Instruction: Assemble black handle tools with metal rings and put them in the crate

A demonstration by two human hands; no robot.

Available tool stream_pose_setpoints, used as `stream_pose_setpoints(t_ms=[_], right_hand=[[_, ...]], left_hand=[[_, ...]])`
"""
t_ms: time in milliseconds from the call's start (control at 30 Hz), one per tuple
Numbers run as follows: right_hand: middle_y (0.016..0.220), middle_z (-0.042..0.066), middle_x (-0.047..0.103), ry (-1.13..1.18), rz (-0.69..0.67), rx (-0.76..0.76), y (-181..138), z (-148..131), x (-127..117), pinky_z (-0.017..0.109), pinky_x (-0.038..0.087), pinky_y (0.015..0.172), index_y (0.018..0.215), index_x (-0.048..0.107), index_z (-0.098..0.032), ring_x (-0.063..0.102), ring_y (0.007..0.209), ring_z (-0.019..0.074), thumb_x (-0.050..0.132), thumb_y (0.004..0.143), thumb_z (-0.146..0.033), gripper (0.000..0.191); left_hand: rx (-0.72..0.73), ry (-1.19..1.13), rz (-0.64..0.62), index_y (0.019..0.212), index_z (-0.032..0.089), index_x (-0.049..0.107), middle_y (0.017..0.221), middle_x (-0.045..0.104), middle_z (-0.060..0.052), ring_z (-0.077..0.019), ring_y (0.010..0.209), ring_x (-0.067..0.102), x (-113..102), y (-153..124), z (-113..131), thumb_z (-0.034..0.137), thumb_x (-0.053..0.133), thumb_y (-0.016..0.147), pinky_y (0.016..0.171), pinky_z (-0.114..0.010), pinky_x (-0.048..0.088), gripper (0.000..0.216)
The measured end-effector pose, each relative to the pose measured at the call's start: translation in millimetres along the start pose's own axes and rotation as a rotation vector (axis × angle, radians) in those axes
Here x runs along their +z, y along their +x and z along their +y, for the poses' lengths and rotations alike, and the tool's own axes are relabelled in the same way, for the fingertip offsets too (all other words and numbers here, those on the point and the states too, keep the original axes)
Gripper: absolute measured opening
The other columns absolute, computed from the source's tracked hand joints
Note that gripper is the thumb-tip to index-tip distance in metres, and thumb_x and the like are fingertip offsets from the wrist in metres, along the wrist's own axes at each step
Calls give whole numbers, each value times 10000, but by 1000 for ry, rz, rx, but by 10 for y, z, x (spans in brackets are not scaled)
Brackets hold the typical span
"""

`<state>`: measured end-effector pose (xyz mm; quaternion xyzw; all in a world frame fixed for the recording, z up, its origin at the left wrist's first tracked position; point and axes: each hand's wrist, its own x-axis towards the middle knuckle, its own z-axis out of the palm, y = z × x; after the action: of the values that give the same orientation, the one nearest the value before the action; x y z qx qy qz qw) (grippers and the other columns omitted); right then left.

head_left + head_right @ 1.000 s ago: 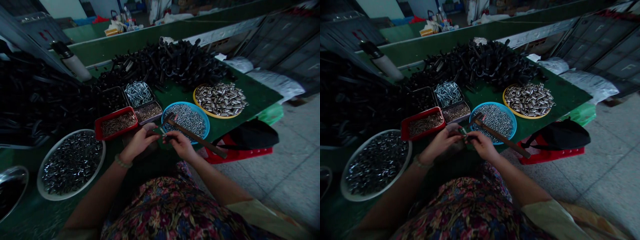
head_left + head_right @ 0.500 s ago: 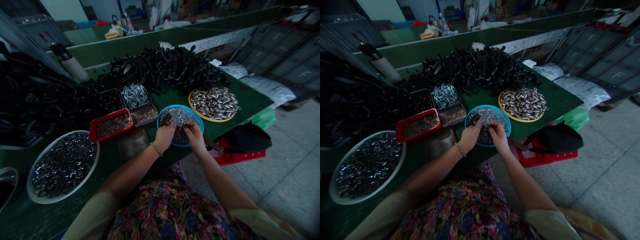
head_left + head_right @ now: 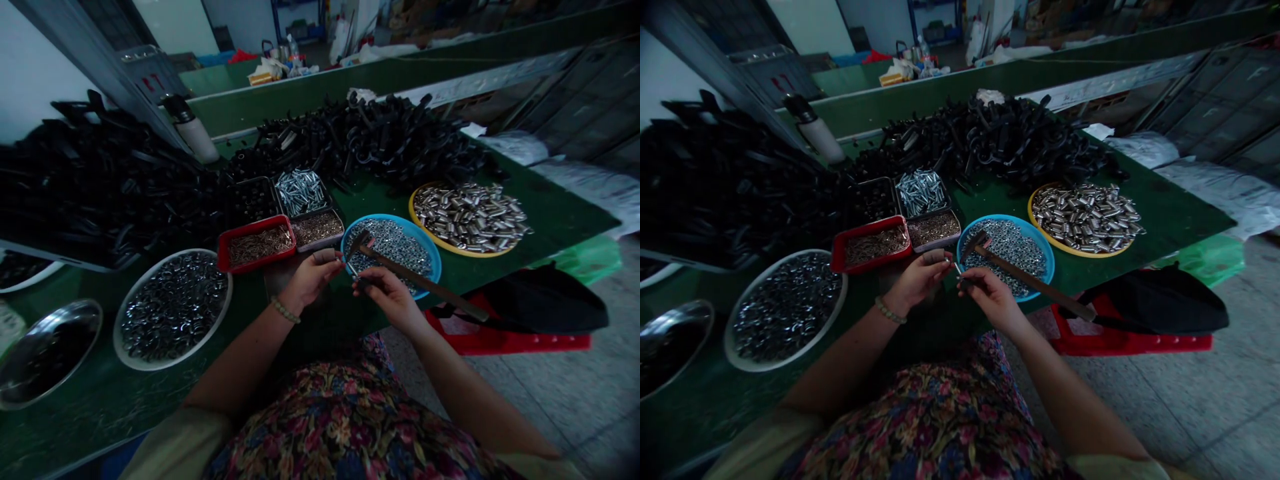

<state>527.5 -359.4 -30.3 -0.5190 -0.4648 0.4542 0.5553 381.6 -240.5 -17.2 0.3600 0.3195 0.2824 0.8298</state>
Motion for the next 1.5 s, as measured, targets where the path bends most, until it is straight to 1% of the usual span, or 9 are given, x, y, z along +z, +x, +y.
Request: stream_pose_setpoints(t_ms=[367,633,767,867,1067,1167,1267,1333,1500], right_hand=[[1001,23,657,-337,-512,-40,303,-313,402,349,474,879,1090,624,-262,611,951,174,528,879,-178,246],[793,-36,654,698,-252,339,471,-83,933,214,541,653,996,590,-277,610,600,71,817,667,-382,414],[814,-10,661,571,-285,302,514,-48,979,230,538,677,955,607,-250,639,708,110,795,711,-347,323],[822,1,659,451,-324,275,533,14,955,236,516,678,967,606,-240,636,727,121,733,780,-366,258],[819,-10,670,301,-274,170,596,107,951,240,482,750,998,586,-254,634,758,120,670,835,-385,225],[803,-4,677,214,-268,171,626,146,934,252,476,773,1010,582,-246,639,782,135,655,841,-398,239],[854,2,685,195,-218,179,658,179,904,268,479,796,1029,573,-246,648,801,142,661,829,-409,273],[881,7,685,184,-206,196,679,175,887,275,483,805,1033,572,-245,652,815,145,665,825,-409,281],[871,15,683,260,-96,239,710,70,869,305,516,766,993,578,-238,657,772,158,715,765,-440,334]], left_hand=[[-90,314,-131,870,127,721,794,691,-33,-117,696,620,-633,-565,446,227,795,647,733,-257,489,255],[598,762,107,698,174,674,1063,653,-52,-183,1012,588,-623,-844,674,71,547,768,961,-336,432,179],[546,615,163,1048,198,650,1004,676,-55,-188,940,622,-643,-945,710,207,527,870,924,-356,461,217],[445,440,10,1286,201,515,993,682,-73,-177,766,648,-650,-1035,771,362,472,923,828,-367,501,400],[484,685,129,1233,193,580,880,691,-63,-224,1038,602,-766,-966,943,417,450,935,1008,-396,404,394],[459,827,30,1313,188,521,814,690,-71,-209,923,643,-1038,-716,1209,417,296,979,926,-395,463,463],[536,1295,554,1234,215,586,1118,656,-99,-215,1041,597,-1506,-348,1650,309,367,954,996,-427,417,368],[510,1464,706,1137,191,642,1369,504,-122,-305,1320,370,-1843,-118,1926,216,546,852,1124,-543,199,301],[407,1774,694,869,193,668,1332,547,-85,-336,1419,196,-2369,179,2170,111,708,682,1124,-609,-47,208]])
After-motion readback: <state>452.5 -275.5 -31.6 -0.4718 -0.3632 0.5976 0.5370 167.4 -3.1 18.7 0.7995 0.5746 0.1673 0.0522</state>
